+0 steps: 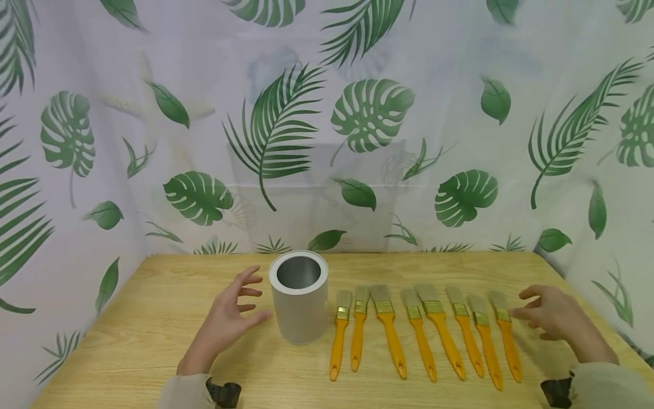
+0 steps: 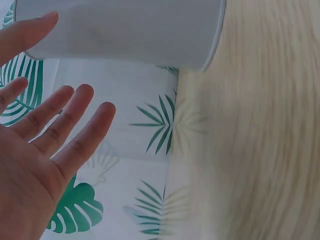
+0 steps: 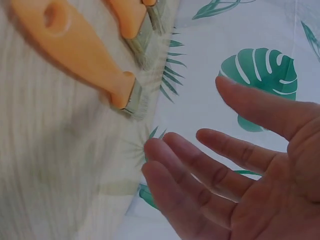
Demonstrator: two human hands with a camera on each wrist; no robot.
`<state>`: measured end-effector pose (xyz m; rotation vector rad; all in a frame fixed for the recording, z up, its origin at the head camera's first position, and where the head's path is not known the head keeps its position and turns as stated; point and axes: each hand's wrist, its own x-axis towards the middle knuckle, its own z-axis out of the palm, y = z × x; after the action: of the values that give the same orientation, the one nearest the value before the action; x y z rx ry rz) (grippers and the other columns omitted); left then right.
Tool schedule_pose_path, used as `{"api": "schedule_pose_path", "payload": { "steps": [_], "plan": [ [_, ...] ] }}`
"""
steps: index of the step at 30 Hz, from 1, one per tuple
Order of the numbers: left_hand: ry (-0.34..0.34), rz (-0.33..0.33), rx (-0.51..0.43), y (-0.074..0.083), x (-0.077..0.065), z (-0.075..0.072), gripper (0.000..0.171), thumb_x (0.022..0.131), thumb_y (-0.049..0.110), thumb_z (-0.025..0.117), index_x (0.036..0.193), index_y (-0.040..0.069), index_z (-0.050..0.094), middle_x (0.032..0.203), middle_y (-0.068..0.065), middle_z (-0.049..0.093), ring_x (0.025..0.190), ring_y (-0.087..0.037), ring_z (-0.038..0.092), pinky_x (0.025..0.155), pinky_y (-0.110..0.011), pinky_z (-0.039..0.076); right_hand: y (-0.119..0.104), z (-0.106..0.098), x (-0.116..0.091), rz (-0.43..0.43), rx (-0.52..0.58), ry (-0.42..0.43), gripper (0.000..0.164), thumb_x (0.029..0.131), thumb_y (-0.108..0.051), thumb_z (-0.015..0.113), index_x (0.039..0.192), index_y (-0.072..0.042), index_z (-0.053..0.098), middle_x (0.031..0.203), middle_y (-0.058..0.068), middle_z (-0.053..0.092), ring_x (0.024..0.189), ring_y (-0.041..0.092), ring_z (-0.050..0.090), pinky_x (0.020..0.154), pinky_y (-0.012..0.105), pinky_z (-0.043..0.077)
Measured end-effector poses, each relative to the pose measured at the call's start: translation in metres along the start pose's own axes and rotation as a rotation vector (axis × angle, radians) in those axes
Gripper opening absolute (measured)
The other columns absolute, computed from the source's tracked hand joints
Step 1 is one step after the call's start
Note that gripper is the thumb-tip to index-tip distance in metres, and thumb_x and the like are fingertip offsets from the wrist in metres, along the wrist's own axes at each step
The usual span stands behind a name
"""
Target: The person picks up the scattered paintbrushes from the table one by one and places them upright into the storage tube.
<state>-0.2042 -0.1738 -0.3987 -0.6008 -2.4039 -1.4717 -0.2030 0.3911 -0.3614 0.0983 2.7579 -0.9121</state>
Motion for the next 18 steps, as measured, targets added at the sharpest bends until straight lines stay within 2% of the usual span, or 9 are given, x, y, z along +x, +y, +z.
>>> {"api": "schedule_pose_path", "payload": {
  "steps": [5,9,13,18],
  "plan": [
    [0.018,0.022,-0.104,-0.001,0.005,0.012,0.082,0.075,-0.010,0.084,0.146,0.003,0.046,0.133,-0.025,0.054,0.116,-0.046,0.056,0.081,-0.053,0.061,0.007,0.001,-0.002,0.068,0.052,-0.030,0.072,0.099,-0.029,0.066,0.133,0.026,0.033,0.115,0.042,0.058,0.086,0.034,0.070,0.069,0.044,0.063],
    [0.021,0.020,-0.150,-0.005,0.006,0.016,0.082,0.074,-0.009,0.086,0.146,0.004,0.048,0.135,-0.022,0.055,0.121,-0.048,0.051,0.081,-0.056,0.060,0.011,0.003,-0.001,0.094,0.097,-0.035,0.075,0.099,-0.031,0.067,0.134,0.025,0.032,0.116,0.043,0.056,0.085,0.033,0.070,0.069,0.044,0.063],
    [0.036,0.012,-0.189,-0.008,0.005,0.018,0.081,0.074,-0.010,0.085,0.145,0.007,0.048,0.137,-0.022,0.054,0.122,-0.047,0.050,0.082,-0.059,0.059,0.013,0.004,0.002,0.113,0.149,-0.047,0.080,0.099,-0.035,0.066,0.135,0.026,0.029,0.117,0.045,0.052,0.084,0.032,0.070,0.071,0.044,0.063],
    [0.046,0.033,-0.242,-0.010,0.008,0.023,0.080,0.074,-0.014,0.083,0.143,0.005,0.048,0.139,-0.022,0.052,0.120,-0.040,0.052,0.081,-0.059,0.059,0.016,0.005,0.003,0.129,0.182,-0.072,0.078,0.100,-0.032,0.064,0.135,0.027,0.026,0.112,0.040,0.058,0.085,0.031,0.070,0.072,0.045,0.063]
  ]
}}
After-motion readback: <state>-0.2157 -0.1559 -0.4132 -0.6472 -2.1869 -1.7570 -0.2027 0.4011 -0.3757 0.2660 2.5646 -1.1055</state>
